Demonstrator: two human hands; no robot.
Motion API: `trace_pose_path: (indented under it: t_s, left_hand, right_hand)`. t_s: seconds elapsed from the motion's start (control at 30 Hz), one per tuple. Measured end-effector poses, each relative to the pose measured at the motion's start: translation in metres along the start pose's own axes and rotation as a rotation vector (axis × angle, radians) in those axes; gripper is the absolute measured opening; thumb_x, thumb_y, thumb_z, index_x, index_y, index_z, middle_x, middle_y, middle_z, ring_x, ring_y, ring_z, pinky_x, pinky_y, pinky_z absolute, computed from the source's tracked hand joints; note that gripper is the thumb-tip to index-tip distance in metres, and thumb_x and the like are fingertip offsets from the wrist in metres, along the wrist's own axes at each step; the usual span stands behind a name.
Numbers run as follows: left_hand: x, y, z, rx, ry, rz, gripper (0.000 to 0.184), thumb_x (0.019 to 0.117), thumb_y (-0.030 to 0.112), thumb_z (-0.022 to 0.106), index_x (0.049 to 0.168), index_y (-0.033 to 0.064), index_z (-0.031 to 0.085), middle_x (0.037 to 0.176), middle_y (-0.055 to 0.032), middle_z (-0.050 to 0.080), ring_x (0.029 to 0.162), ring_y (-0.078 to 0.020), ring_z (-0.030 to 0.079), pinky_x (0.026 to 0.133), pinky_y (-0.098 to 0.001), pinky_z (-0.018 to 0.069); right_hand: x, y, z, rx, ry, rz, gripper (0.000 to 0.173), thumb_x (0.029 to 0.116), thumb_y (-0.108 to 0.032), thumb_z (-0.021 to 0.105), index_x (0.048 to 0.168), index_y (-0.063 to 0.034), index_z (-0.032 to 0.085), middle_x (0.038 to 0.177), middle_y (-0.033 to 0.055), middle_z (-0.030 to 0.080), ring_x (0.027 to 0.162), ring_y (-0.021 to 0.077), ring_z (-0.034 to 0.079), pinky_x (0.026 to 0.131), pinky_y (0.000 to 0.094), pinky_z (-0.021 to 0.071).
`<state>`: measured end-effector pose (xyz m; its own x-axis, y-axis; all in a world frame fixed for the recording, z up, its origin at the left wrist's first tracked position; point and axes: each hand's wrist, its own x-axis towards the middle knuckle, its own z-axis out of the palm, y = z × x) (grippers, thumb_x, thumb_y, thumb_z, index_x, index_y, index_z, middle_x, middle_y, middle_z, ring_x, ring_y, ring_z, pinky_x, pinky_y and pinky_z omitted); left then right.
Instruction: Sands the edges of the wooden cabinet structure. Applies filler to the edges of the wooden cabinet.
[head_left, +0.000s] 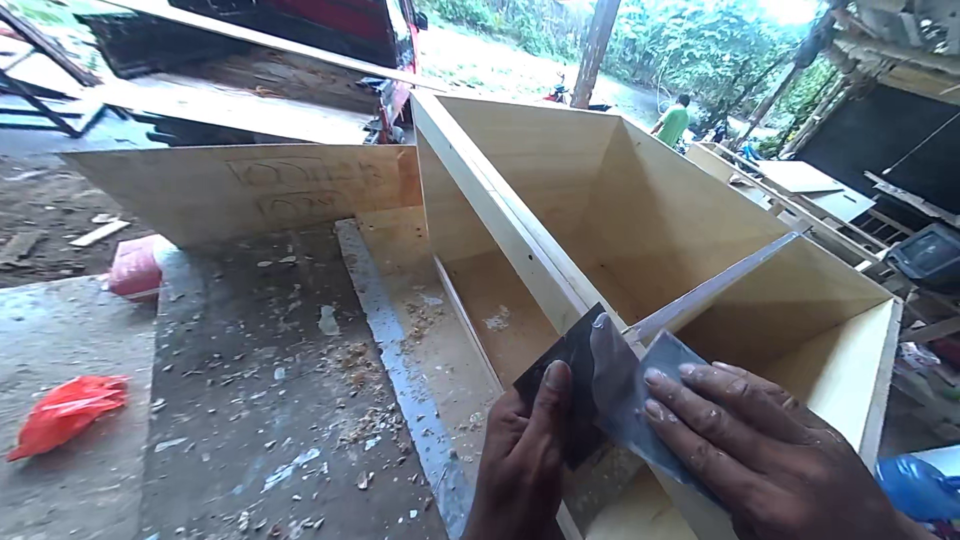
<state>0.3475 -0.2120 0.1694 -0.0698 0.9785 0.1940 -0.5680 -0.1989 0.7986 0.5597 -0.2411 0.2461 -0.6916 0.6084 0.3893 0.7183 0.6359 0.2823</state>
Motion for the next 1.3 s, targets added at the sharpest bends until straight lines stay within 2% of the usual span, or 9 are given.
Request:
trace_pose_path:
  t_s: [0.1, 0.2, 0.43, 0.6, 0.67, 0.87, 1.07, 1.2, 1.3]
  left_hand:
    - [0.012, 0.005, -0.015, 0.029, 0.121, 0.003, 0.03, 0.1101, 0.022, 0.043, 0.115, 0.0011, 0.064, 0.095, -0.0089, 0.073, 0.085, -0.0176, 0.074, 0.079, -0.0385, 0.0639]
    - [0.017, 0.009, -0.025, -0.038, 0.222, 0.031, 0.03, 0.1106, 0.018, 0.039, 0.11, 0.0026, 0.065, 0.092, -0.0085, 0.074, 0.083, -0.0161, 0.074, 0.077, -0.0355, 0.0641]
    - [0.0, -0.009, -0.032, -0.113, 0.186, -0.074, 0.031, 0.1108, 0.018, 0.039, 0.113, 0.0, 0.064, 0.095, -0.012, 0.074, 0.084, -0.0183, 0.075, 0.078, -0.0364, 0.0641]
    - [-0.007, -0.009, -0.045, -0.131, 0.248, -0.051, 0.029, 0.1103, 0.016, 0.04, 0.112, 0.0012, 0.065, 0.094, -0.0111, 0.074, 0.084, -0.0172, 0.075, 0.078, -0.0359, 0.064]
    - [-0.008, -0.008, -0.049, -0.128, 0.283, -0.039, 0.029, 0.1104, 0.016, 0.039, 0.112, 0.0016, 0.064, 0.095, -0.0097, 0.075, 0.084, -0.0164, 0.075, 0.079, -0.0355, 0.0642]
    - [-0.009, -0.013, -0.052, -0.126, 0.287, -0.047, 0.029, 0.1102, 0.015, 0.039, 0.11, 0.002, 0.065, 0.093, -0.0094, 0.075, 0.083, -0.0158, 0.075, 0.077, -0.0347, 0.0642]
    - [-0.01, -0.01, -0.055, -0.137, 0.306, -0.043, 0.03, 0.1109, 0.015, 0.036, 0.112, 0.0023, 0.063, 0.095, -0.0087, 0.075, 0.085, -0.0151, 0.075, 0.078, -0.0341, 0.0641]
    - [-0.009, -0.011, -0.053, -0.126, 0.302, -0.054, 0.029, 0.1105, 0.015, 0.038, 0.111, 0.0021, 0.064, 0.093, -0.0089, 0.075, 0.083, -0.0154, 0.075, 0.076, -0.0341, 0.0643]
    - [-0.012, -0.01, -0.053, -0.13, 0.271, -0.073, 0.03, 0.1106, 0.016, 0.038, 0.11, 0.0034, 0.066, 0.093, -0.0078, 0.075, 0.083, -0.015, 0.075, 0.077, -0.034, 0.0642]
  right_hand:
    - [-0.018, 0.015, -0.006, 0.103, -0.022, 0.128, 0.034, 0.1005, -0.007, 0.052, 0.125, -0.0187, 0.072, 0.131, 0.0019, 0.07, 0.128, 0.0219, 0.061, 0.109, 0.0403, 0.0472]
    - [-0.017, 0.032, 0.012, 0.055, 0.026, 0.215, 0.046, 0.0944, -0.003, 0.047, 0.132, -0.0164, 0.069, 0.136, 0.0021, 0.067, 0.129, 0.0244, 0.059, 0.107, 0.04, 0.0492]
    - [0.002, 0.039, 0.045, 0.072, -0.09, 0.224, 0.049, 0.0929, -0.002, 0.051, 0.136, -0.0187, 0.067, 0.141, 0.0006, 0.065, 0.133, 0.026, 0.057, 0.107, 0.0432, 0.05]
    - [-0.008, 0.045, 0.026, 0.111, -0.137, 0.204, 0.047, 0.0886, -0.004, 0.055, 0.13, -0.0186, 0.071, 0.137, -0.0022, 0.067, 0.129, 0.024, 0.06, 0.101, 0.0408, 0.0534]
    - [-0.004, 0.045, 0.018, 0.097, -0.088, 0.217, 0.042, 0.0932, -0.007, 0.054, 0.13, -0.0191, 0.072, 0.136, -0.0017, 0.068, 0.129, 0.0236, 0.06, 0.103, 0.0407, 0.0521]
    - [0.005, 0.048, 0.046, 0.123, -0.147, 0.217, 0.05, 0.0921, -0.002, 0.053, 0.137, -0.0188, 0.067, 0.143, -0.0014, 0.063, 0.135, 0.0244, 0.056, 0.107, 0.041, 0.0502]
    - [-0.003, 0.046, 0.017, 0.089, -0.12, 0.229, 0.046, 0.0911, -0.003, 0.053, 0.13, -0.0176, 0.071, 0.135, -0.0002, 0.068, 0.127, 0.0244, 0.061, 0.102, 0.0395, 0.0532]
    - [0.011, 0.046, 0.036, 0.099, -0.103, 0.216, 0.046, 0.0927, -0.004, 0.056, 0.135, -0.018, 0.068, 0.14, 0.0008, 0.065, 0.135, 0.0262, 0.056, 0.107, 0.0437, 0.0504]
    - [0.001, 0.044, 0.036, 0.146, -0.169, 0.198, 0.046, 0.0909, -0.002, 0.056, 0.132, -0.0173, 0.07, 0.139, -0.0007, 0.066, 0.131, 0.0236, 0.059, 0.104, 0.0395, 0.0525]
